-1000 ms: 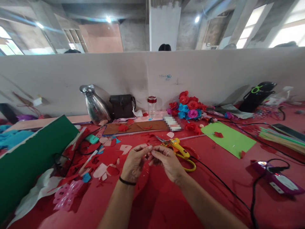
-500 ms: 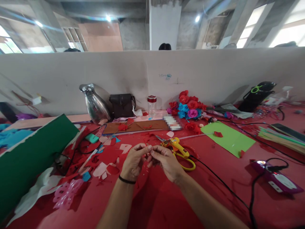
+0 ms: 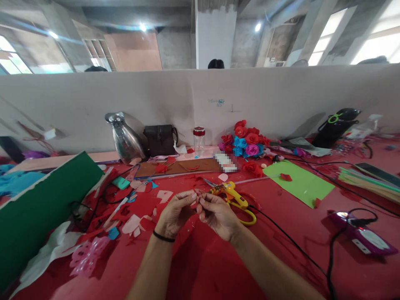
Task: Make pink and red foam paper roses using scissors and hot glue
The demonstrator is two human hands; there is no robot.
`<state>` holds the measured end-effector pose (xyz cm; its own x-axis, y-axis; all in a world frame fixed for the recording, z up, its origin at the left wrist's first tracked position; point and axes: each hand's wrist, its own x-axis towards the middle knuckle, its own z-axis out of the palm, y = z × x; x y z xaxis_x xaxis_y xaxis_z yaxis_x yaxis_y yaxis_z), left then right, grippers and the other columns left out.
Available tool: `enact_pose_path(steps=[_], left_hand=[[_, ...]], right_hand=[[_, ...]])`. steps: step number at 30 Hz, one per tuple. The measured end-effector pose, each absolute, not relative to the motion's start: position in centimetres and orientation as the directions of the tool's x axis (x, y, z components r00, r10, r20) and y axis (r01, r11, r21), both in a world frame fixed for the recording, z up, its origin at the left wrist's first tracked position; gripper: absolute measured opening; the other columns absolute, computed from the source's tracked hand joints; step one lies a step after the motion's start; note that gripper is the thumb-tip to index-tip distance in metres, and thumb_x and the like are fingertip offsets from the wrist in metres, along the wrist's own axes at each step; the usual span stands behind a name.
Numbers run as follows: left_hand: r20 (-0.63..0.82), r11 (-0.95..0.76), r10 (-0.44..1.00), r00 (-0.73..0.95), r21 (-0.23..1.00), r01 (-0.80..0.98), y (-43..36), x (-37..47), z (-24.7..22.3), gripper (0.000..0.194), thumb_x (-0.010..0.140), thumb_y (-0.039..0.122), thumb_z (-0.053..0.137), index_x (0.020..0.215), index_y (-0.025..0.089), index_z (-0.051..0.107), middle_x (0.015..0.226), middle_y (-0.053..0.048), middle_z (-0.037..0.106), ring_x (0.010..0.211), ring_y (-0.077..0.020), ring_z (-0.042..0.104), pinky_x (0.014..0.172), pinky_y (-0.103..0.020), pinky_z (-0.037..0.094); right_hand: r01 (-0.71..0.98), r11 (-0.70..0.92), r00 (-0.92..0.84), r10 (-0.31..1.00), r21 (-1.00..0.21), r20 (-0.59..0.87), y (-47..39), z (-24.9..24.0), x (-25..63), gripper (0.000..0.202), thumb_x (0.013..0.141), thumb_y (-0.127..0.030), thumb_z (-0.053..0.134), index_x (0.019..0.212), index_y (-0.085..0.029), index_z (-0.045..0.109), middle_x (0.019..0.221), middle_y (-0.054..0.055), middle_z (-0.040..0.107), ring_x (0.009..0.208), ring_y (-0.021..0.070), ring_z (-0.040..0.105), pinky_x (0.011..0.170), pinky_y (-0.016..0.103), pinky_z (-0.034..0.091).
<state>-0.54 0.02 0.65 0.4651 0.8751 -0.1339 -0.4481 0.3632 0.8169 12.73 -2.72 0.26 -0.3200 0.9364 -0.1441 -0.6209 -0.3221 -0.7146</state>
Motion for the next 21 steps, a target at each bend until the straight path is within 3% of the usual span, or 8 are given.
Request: enact_pose_path(steps=[4,12,21], left_hand=[[-0.150,0.338,0.908,0.390,0.814,-0.472,0.2,-0.5,0.4,0.019,0.057,0.024,0.077,0.058,0.012,0.062,0.057,-0.001,0.057,0.049,-0.0101,0.052,0.048,-0.023,0.043],[-0.213,0.339,0.932,0.294,0.803,-0.490,-0.1,0.0,0.9,0.025,0.052,0.025,0.079,0.055,0.014,0.057,0.047,0.003,0.052,0.041,-0.0088,0.048,0.041,-0.022,0.039],[-0.202,0.353,0.922,0.329,0.786,-0.507,-0.4,0.6,0.7,0.025,0.051,0.024,0.081,0.063,0.013,0.063,0.051,0.001,0.057,0.041,-0.0099,0.049,0.039,-0.023,0.039]], right_hand=[[-0.618,-0.338,-0.330,0.931,-0.710,-0.157,-2.8,0.4,12.7,0.034,0.057,-0.035,0.081,0.069,-0.014,0.058,0.054,-0.003,0.063,0.041,0.0059,0.055,0.042,0.016,0.036],[-0.438,-0.109,-0.121,0.991,-0.893,-0.061,-3.4,0.9,12.1,0.031,0.061,-0.039,0.077,0.071,-0.016,0.059,0.054,-0.002,0.064,0.042,0.0099,0.058,0.045,0.020,0.040],[-0.456,-0.051,-0.045,0.998,-0.889,-0.034,-3.3,0.4,12.1,0.029,0.062,-0.038,0.075,0.071,-0.017,0.058,0.053,-0.003,0.062,0.042,0.0105,0.056,0.044,0.021,0.039]])
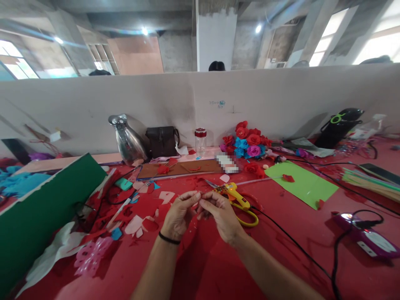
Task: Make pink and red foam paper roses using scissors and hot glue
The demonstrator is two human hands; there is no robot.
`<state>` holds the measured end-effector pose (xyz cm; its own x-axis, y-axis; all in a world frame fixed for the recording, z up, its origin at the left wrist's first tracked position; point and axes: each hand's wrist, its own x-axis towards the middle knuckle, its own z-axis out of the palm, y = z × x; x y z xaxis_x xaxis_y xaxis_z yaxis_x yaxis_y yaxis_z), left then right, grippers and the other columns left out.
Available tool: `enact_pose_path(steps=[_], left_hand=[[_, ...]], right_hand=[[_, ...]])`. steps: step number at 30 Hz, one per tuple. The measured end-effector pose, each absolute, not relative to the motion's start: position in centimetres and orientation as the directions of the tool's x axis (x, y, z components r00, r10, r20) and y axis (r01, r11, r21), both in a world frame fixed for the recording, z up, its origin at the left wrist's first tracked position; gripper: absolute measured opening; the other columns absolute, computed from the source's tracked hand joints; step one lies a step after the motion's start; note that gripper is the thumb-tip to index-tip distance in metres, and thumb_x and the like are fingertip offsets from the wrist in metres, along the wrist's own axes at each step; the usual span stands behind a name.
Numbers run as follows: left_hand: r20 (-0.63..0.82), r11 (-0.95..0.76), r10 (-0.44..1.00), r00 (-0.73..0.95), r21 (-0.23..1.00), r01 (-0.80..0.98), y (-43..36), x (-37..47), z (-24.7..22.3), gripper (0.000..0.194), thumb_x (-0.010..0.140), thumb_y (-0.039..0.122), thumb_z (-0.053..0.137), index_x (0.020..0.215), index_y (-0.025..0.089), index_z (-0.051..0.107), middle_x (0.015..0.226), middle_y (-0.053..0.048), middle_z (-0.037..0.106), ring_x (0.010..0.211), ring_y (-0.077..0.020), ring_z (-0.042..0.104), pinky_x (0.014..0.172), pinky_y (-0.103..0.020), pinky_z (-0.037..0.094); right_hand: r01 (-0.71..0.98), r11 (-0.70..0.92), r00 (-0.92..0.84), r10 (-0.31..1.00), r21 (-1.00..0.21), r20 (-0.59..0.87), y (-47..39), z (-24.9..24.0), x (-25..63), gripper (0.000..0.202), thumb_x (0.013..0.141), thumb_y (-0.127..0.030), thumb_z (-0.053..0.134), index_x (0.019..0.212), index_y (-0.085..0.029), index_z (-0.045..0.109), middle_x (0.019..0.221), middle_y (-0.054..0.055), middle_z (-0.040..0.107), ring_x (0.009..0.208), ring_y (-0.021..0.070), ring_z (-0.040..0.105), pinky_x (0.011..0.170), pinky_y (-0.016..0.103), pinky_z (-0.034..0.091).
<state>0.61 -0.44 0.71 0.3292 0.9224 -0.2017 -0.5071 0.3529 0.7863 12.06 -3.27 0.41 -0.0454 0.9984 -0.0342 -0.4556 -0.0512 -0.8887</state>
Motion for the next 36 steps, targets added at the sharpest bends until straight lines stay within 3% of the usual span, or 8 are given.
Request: enact_pose_path(steps=[4,9,15,30,33,36], left_hand=[[-0.214,0.355,0.927,0.309,0.767,-0.534,-0.4,0.4,1.1,0.022,0.050,0.022,0.081,0.063,0.013,0.065,0.054,0.001,0.059,0.045,-0.0094,0.050,0.041,-0.022,0.040],[-0.238,0.336,0.940,0.244,0.769,-0.543,-0.4,0.0,1.6,0.020,0.051,0.019,0.081,0.058,0.013,0.062,0.052,0.003,0.056,0.049,-0.0058,0.050,0.049,-0.018,0.041],[-0.259,0.383,0.921,0.291,0.741,-0.552,-0.2,0.0,1.2,0.020,0.051,0.016,0.080,0.063,0.013,0.065,0.054,0.003,0.059,0.047,-0.0063,0.051,0.048,-0.017,0.040],[-0.267,0.401,0.911,0.314,0.750,-0.526,0.2,0.0,0.4,0.015,0.057,0.013,0.076,0.070,0.013,0.068,0.061,-0.001,0.065,0.052,-0.0089,0.057,0.048,-0.018,0.043],[-0.274,0.383,0.921,0.278,0.769,-0.511,0.4,0.0,0.3,0.016,0.054,0.012,0.078,0.068,0.012,0.069,0.060,-0.001,0.065,0.054,-0.0087,0.058,0.053,-0.018,0.045],[-0.266,0.365,0.928,0.262,0.793,-0.488,0.5,0.1,0.3,0.018,0.050,0.014,0.081,0.063,0.011,0.069,0.055,0.000,0.063,0.052,-0.0068,0.056,0.056,-0.017,0.044]], right_hand=[[-0.371,-0.025,-0.031,0.999,-0.928,-0.014,-3.3,0.2,11.9,0.027,0.064,-0.041,0.072,0.071,-0.017,0.059,0.056,-0.002,0.062,0.050,0.0127,0.058,0.049,0.023,0.042],[-0.090,0.123,0.002,0.992,-0.988,0.123,-3.6,0.2,11.9,0.021,0.071,-0.038,0.066,0.065,-0.018,0.065,0.059,0.000,0.060,0.054,0.0115,0.050,0.052,0.024,0.038],[-0.156,0.046,-0.097,0.993,-0.987,0.061,-3.6,0.3,12.0,0.025,0.071,-0.041,0.065,0.064,-0.017,0.065,0.048,-0.003,0.053,0.042,0.0081,0.041,0.045,0.023,0.031],[-0.007,0.038,-0.110,0.993,-0.999,0.038,-2.9,-0.8,12.1,0.026,0.075,-0.040,0.058,0.062,-0.018,0.060,0.050,-0.002,0.056,0.042,0.0104,0.049,0.044,0.023,0.036],[0.085,0.101,-0.092,0.991,-0.991,0.093,-2.9,-0.5,12.8,0.032,0.078,-0.042,0.055,0.057,-0.018,0.057,0.048,-0.002,0.054,0.041,0.0099,0.047,0.043,0.022,0.034],[0.227,0.233,0.032,0.969,-0.946,0.247,-2.9,0.1,13.6,0.034,0.080,-0.038,0.053,0.053,-0.017,0.053,0.045,-0.003,0.046,0.042,0.0080,0.039,0.042,0.022,0.028]])
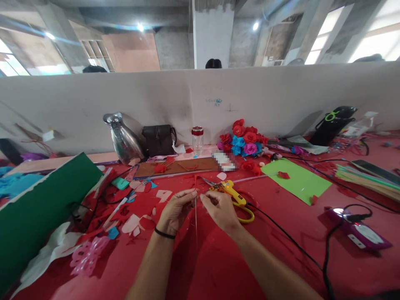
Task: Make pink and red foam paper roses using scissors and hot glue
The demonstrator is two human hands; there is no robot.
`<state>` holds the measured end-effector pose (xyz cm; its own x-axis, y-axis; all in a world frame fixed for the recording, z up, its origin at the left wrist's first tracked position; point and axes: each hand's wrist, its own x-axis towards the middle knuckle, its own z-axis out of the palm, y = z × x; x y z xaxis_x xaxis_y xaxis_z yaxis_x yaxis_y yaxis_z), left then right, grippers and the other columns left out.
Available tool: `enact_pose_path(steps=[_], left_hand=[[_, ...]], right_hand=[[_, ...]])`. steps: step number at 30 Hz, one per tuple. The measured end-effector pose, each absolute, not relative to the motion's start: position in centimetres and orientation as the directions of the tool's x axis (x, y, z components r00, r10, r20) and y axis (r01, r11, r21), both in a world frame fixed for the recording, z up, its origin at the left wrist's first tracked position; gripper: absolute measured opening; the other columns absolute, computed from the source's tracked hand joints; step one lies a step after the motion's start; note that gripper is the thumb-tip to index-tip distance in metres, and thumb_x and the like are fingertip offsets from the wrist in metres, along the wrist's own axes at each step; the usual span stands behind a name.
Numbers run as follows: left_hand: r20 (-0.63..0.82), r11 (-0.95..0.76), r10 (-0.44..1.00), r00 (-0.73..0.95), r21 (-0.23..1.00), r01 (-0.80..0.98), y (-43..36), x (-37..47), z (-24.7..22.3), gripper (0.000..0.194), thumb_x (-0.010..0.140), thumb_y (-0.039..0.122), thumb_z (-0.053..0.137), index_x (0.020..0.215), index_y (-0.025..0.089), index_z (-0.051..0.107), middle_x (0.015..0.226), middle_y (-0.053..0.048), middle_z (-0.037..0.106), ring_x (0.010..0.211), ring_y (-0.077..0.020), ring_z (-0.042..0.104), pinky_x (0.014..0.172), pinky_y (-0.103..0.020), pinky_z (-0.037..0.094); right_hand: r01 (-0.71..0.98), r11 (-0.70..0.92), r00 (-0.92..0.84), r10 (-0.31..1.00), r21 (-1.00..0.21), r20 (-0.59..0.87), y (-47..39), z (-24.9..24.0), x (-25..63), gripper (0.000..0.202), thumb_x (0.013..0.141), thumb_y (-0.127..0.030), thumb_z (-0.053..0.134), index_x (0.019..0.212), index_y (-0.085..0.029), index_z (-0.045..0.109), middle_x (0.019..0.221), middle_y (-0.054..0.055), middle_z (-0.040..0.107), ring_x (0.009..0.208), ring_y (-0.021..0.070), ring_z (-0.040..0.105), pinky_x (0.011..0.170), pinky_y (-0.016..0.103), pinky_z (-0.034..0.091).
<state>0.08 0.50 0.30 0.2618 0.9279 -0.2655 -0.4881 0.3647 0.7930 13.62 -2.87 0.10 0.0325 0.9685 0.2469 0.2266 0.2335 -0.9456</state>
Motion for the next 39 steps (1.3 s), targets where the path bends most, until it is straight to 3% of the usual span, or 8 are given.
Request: enact_pose_path(steps=[9,14,18,23,28,33,37,39], left_hand=[[-0.278,0.362,0.928,0.248,0.828,-0.428,0.3,0.3,0.5,0.021,0.045,0.018,0.083,0.061,0.012,0.071,0.057,-0.002,0.066,0.051,-0.0071,0.053,0.054,-0.018,0.042],[-0.231,0.325,0.936,0.266,0.856,-0.402,0.4,0.1,0.1,0.021,0.046,0.021,0.083,0.061,0.012,0.071,0.055,-0.002,0.063,0.050,-0.0066,0.050,0.053,-0.019,0.039],[-0.218,0.313,0.938,0.270,0.866,-0.389,0.5,0.1,0.1,0.020,0.048,0.021,0.082,0.061,0.012,0.071,0.054,-0.002,0.062,0.050,-0.0068,0.049,0.054,-0.020,0.038],[-0.227,0.320,0.938,0.262,0.856,-0.405,0.5,0.1,0.2,0.019,0.049,0.020,0.081,0.062,0.011,0.071,0.056,-0.002,0.063,0.051,-0.0071,0.051,0.054,-0.020,0.039],[-0.280,0.348,0.934,0.221,0.847,-0.402,0.6,-0.4,0.3,0.021,0.047,0.019,0.081,0.064,0.012,0.070,0.057,-0.002,0.064,0.050,-0.0072,0.052,0.052,-0.018,0.041],[-0.274,0.339,0.939,0.209,0.842,-0.420,0.6,-0.6,0.6,0.023,0.042,0.019,0.083,0.059,0.014,0.068,0.056,0.001,0.062,0.051,-0.0075,0.053,0.052,-0.018,0.042],[-0.242,0.295,0.950,0.198,0.905,-0.307,1.0,-1.3,0.3,0.023,0.044,0.024,0.081,0.059,0.013,0.069,0.054,0.000,0.061,0.052,-0.0091,0.052,0.052,-0.020,0.040],[-0.180,0.183,0.983,0.036,0.972,-0.147,1.5,-2.5,0.1,0.020,0.056,0.029,0.074,0.068,0.013,0.071,0.057,-0.002,0.063,0.054,-0.0108,0.052,0.054,-0.022,0.040]], right_hand=[[0.282,0.389,0.075,0.902,-0.877,0.424,-2.5,0.6,14.9,0.018,0.081,-0.027,0.053,0.084,-0.016,0.067,0.063,0.002,0.065,0.053,0.0120,0.056,0.051,0.021,0.045],[0.416,0.593,-0.062,0.775,-0.689,0.629,-2.4,-0.1,14.9,0.026,0.084,-0.017,0.047,0.101,-0.021,0.067,0.093,0.006,0.072,0.083,0.0167,0.066,0.078,0.028,0.051],[0.521,0.618,-0.111,0.734,-0.589,0.670,-2.3,-0.6,14.9,0.033,0.085,-0.014,0.045,0.112,-0.021,0.062,0.098,0.007,0.071,0.086,0.0181,0.067,0.080,0.030,0.052],[0.528,0.619,-0.066,0.713,-0.582,0.698,-2.4,0.0,15.7,0.027,0.083,-0.012,0.045,0.097,-0.020,0.067,0.085,0.006,0.072,0.076,0.0163,0.066,0.072,0.028,0.051],[0.455,0.435,0.159,0.819,-0.777,0.551,-2.4,0.5,15.8,0.019,0.080,-0.019,0.049,0.087,-0.017,0.066,0.074,0.005,0.068,0.061,0.0140,0.060,0.059,0.025,0.048],[0.149,0.121,-0.084,0.990,-0.981,0.109,-2.8,-0.2,13.0,0.019,0.076,-0.035,0.059,0.081,-0.017,0.061,0.059,-0.001,0.062,0.049,0.0120,0.055,0.047,0.022,0.041],[0.088,0.094,-0.109,0.991,-0.992,0.084,-3.3,-0.4,12.0,0.016,0.074,-0.033,0.059,0.075,-0.018,0.059,0.061,0.000,0.064,0.053,0.0125,0.058,0.051,0.022,0.043],[0.069,0.080,-0.103,0.992,-0.994,0.073,-3.4,-0.3,12.1,0.016,0.075,-0.034,0.058,0.075,-0.018,0.059,0.058,-0.001,0.063,0.048,0.0112,0.057,0.049,0.022,0.042]])
